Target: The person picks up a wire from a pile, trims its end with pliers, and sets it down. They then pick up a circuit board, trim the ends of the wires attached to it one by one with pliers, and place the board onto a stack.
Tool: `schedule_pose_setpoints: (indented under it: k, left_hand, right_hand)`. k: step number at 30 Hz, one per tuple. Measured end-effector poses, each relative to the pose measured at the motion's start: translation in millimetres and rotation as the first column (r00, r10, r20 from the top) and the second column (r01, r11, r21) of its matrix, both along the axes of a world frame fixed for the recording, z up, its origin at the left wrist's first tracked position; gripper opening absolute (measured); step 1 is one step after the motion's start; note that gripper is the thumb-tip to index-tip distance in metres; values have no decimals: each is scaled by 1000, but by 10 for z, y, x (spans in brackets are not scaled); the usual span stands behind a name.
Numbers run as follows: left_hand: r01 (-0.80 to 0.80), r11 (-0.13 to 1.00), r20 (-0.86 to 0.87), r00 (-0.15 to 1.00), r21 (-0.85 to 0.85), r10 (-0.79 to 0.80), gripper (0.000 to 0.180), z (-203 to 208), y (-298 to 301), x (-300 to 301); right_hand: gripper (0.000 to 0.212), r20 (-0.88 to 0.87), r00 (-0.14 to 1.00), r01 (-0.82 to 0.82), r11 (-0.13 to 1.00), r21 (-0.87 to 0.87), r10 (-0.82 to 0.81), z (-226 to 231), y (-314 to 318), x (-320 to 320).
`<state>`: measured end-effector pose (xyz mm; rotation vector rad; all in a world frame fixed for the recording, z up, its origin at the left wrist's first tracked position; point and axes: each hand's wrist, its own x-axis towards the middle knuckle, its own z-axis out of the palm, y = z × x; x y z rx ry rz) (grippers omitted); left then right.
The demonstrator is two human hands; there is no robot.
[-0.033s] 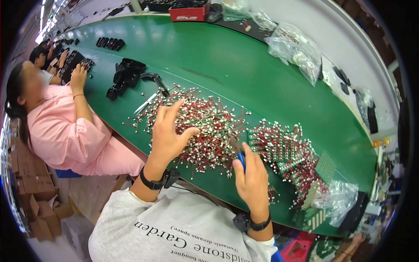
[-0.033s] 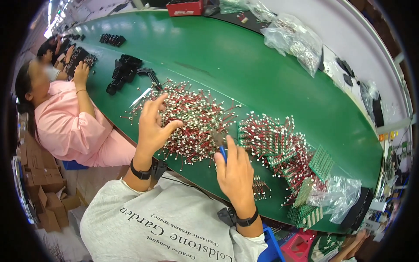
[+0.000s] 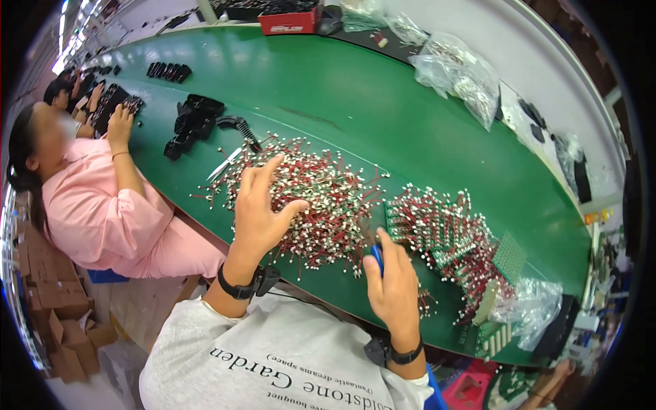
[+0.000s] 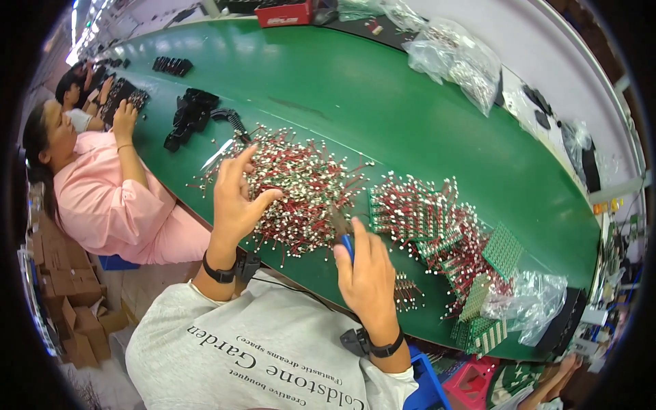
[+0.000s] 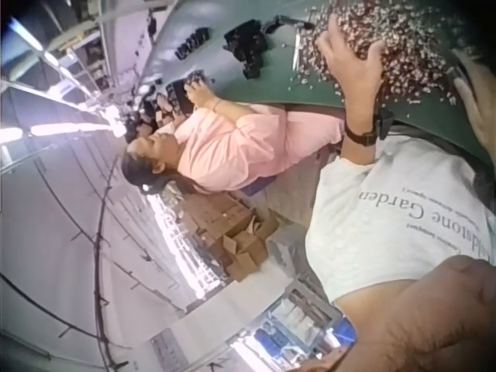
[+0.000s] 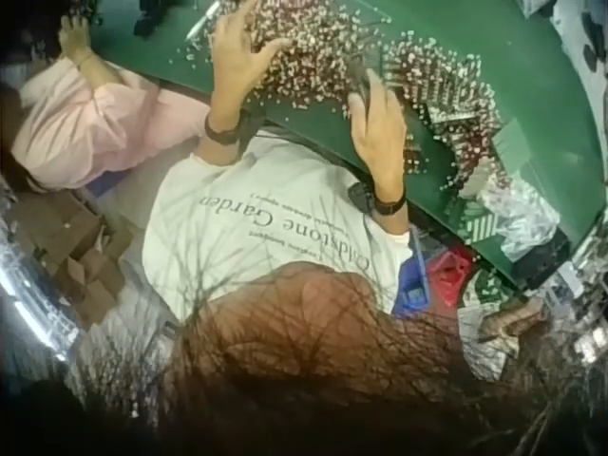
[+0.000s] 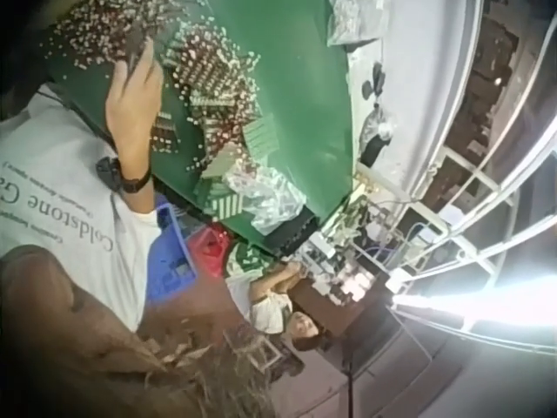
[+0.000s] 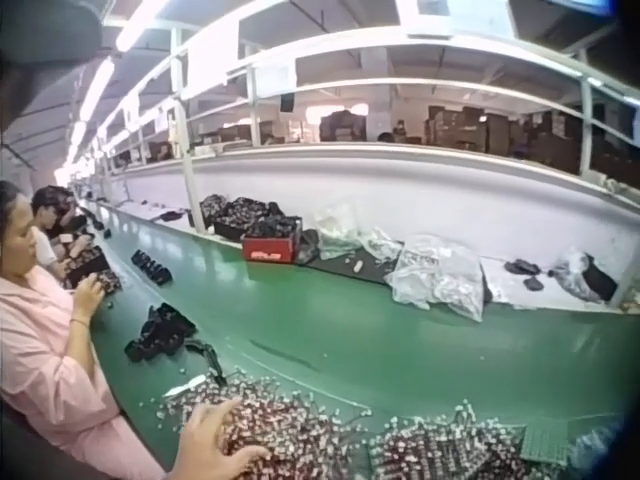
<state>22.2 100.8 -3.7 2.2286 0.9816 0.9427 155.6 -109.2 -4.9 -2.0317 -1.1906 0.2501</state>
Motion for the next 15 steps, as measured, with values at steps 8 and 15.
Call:
schedule_pose_setpoints:
  k: [8,15]
  left_hand:
    - [823,476,118,530,-309,-840,29,73,-884,486]
    - [843,473,-273,406,-256,-872,38,-556,-1421,1010]
  right_hand:
    - [45,-700,665,-177,966,191,260,-477,-1078,-210]
    - [44,-725,661,-89,979,183,196,-540,-1586,-270]
